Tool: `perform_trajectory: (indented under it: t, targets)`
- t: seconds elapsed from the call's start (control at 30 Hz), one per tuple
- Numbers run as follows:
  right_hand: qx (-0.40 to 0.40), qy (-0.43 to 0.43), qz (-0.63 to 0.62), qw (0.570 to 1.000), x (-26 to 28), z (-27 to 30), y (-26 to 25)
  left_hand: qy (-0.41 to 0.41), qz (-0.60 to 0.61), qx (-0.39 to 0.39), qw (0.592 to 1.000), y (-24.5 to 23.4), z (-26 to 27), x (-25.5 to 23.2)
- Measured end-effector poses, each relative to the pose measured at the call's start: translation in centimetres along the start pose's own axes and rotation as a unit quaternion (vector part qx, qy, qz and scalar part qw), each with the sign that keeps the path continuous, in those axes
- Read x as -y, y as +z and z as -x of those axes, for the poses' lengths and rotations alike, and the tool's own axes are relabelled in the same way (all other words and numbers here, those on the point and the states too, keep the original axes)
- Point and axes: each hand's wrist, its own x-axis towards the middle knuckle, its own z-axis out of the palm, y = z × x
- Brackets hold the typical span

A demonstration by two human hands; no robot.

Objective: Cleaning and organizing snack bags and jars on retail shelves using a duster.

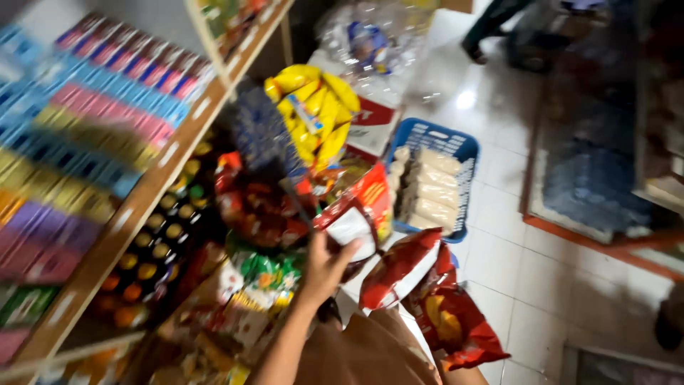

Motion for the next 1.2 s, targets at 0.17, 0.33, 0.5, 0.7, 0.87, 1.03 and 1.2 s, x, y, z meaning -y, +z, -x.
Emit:
perform_trajectory:
  t: [0.17,0.33,0.5,0.7,0.87,1.03,1.2]
  targets:
    - [-0.050,-0.054,-0.023,0.997,1.8,3.7,3.5,0.031,-0.124,0.064,0.990,1.4,-0.6,-5.5]
    - [-0.087,-0.074,-0.046,0.992,6.8,9.9,14.4,-0.050,-0.101,0.074,0.991,1.7,0.1,-1.3]
    - [-0.200,-0.013,-0.146,0.969,6.4,9.7,11.6,-0.067,-0.081,0.101,0.989,2.4,0.5,0.3]
    - [-0.152,-0.073,-0.105,0.980,4.9,11.8,9.9,-0.080,-0.156,0.131,0.976,1.2,2.0,4.3]
    - [-0.149,-0.134,0.047,0.979,5.0,13.4,10.2,-0.138,-0.040,0.238,0.961,4.2,2.0,0.6]
    - [-0.161,-0.146,0.125,0.968,6.3,14.9,11.8,-0.113,-0.004,0.327,0.938,5.9,2.2,0.6]
    - [-0.176,-0.182,0.124,0.959,5.6,15.1,11.9,-0.115,-0.050,0.316,0.940,5.5,2.7,2.8]
